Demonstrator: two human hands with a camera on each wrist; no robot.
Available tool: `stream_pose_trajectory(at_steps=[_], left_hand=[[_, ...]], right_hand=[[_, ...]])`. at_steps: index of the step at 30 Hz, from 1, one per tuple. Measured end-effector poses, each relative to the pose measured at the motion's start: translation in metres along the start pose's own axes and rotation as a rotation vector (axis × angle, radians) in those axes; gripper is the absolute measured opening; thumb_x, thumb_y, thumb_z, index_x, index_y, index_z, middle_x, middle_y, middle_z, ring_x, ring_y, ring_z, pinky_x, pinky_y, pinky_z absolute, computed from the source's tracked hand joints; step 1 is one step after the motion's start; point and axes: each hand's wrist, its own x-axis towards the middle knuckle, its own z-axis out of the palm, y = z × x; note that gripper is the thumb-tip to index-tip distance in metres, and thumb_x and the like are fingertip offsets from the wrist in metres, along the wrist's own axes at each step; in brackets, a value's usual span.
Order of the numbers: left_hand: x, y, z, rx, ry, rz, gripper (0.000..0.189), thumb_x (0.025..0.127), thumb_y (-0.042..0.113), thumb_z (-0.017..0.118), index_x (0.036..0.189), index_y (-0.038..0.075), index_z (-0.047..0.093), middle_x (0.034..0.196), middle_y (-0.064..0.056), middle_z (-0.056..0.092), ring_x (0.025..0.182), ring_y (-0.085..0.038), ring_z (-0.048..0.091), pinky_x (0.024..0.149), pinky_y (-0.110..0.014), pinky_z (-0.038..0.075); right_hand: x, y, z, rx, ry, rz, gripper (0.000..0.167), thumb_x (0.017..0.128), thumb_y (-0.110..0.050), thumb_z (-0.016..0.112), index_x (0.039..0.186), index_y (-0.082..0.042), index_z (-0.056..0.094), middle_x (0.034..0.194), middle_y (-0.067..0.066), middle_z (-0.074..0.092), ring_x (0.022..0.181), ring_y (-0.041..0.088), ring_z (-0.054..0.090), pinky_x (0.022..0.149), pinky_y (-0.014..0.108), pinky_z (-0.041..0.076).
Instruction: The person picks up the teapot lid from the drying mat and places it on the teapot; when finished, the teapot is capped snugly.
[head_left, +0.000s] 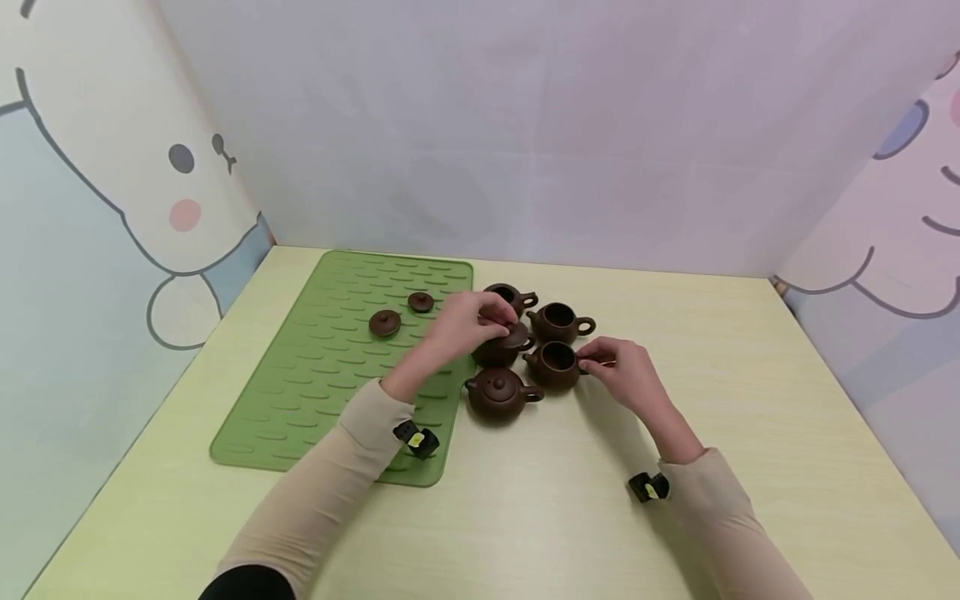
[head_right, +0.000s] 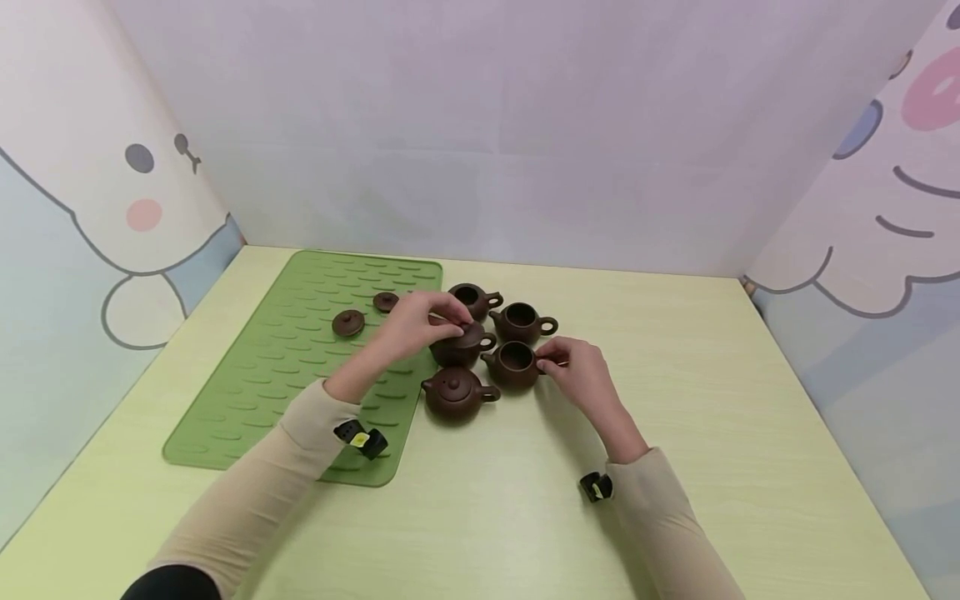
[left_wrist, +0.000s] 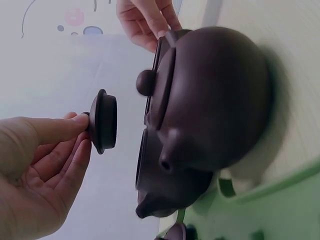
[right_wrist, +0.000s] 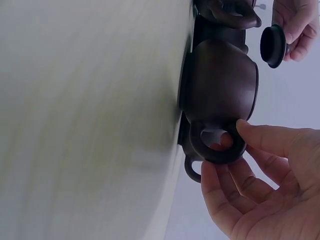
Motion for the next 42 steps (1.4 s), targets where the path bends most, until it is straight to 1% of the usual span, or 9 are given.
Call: stream_pose_trajectory(at_steps=[7,10,15,20,25,32,38,42], left_hand=[[0.005,0.007,0.013,-0.027,-0.005,0.036,0.013,0.091,0.002,0.07,0.102,0.006,0.072,0.102,-0.008,0.074,0.097,-0.018,0.071,0.084,-0.022,0.058],[0.008,0.009,0.018,-0.025,-0.005,0.048,0.012,0.091,0.003,0.071,0.102,0.007,0.073,0.102,-0.007,0.075,0.096,-0.017,0.071,0.084,-0.022,0.058],[0.012,0.011,0.028,0.002,0.004,0.068,0.011,0.091,0.006,0.072,0.101,0.01,0.073,0.1,-0.005,0.075,0.096,-0.015,0.071,0.083,-0.021,0.058],[0.015,0.013,0.038,-0.017,-0.003,0.096,0.011,0.09,0.003,0.071,0.1,0.007,0.072,0.1,-0.007,0.075,0.096,-0.017,0.071,0.084,-0.021,0.058],[0.018,0.014,0.045,-0.031,-0.016,0.09,0.011,0.089,0.001,0.072,0.1,0.006,0.072,0.098,-0.008,0.074,0.096,-0.018,0.07,0.085,-0.019,0.058],[0.021,0.012,0.053,-0.026,-0.031,0.085,0.011,0.089,0.003,0.072,0.099,0.009,0.072,0.099,-0.005,0.074,0.096,-0.015,0.07,0.084,-0.018,0.057],[0.02,0.013,0.055,0.008,-0.036,0.072,0.011,0.089,0.004,0.073,0.099,0.01,0.072,0.099,-0.004,0.075,0.095,-0.014,0.07,0.081,-0.017,0.056],[0.021,0.015,0.057,0.03,-0.039,0.083,0.012,0.089,0.004,0.073,0.099,0.01,0.072,0.099,-0.003,0.075,0.095,-0.013,0.07,0.081,-0.016,0.055]], right_hand=[[0.0,-0.001,0.0,0.001,0.0,0.006,0.012,0.092,-0.004,0.069,0.102,-0.002,0.074,0.102,0.017,0.075,0.097,0.034,0.073,0.076,0.033,0.057],[0.001,0.0,0.0,0.002,0.001,0.005,0.012,0.092,-0.005,0.069,0.102,-0.002,0.075,0.102,0.017,0.075,0.097,0.034,0.073,0.076,0.032,0.057],[0.002,0.0,-0.001,0.001,-0.003,0.006,0.012,0.092,-0.006,0.07,0.103,-0.003,0.075,0.103,0.016,0.076,0.097,0.034,0.073,0.077,0.032,0.057],[0.001,-0.001,-0.001,-0.002,-0.005,0.011,0.012,0.092,-0.006,0.069,0.103,-0.003,0.075,0.102,0.016,0.076,0.097,0.033,0.073,0.077,0.034,0.058],[0.001,0.0,-0.001,-0.006,-0.003,0.003,0.012,0.092,-0.006,0.069,0.103,-0.003,0.075,0.102,0.016,0.076,0.097,0.034,0.073,0.077,0.036,0.058],[0.0,0.001,-0.001,-0.008,0.003,-0.002,0.013,0.092,-0.004,0.069,0.103,-0.002,0.075,0.102,0.016,0.076,0.097,0.034,0.073,0.078,0.037,0.059],[0.001,0.001,0.0,0.005,-0.004,0.0,0.013,0.092,-0.004,0.068,0.103,-0.001,0.074,0.103,0.017,0.075,0.098,0.035,0.073,0.08,0.041,0.06],[0.001,0.0,0.0,0.005,-0.005,0.01,0.013,0.092,-0.004,0.068,0.104,-0.002,0.074,0.104,0.017,0.075,0.099,0.035,0.073,0.081,0.043,0.06]])
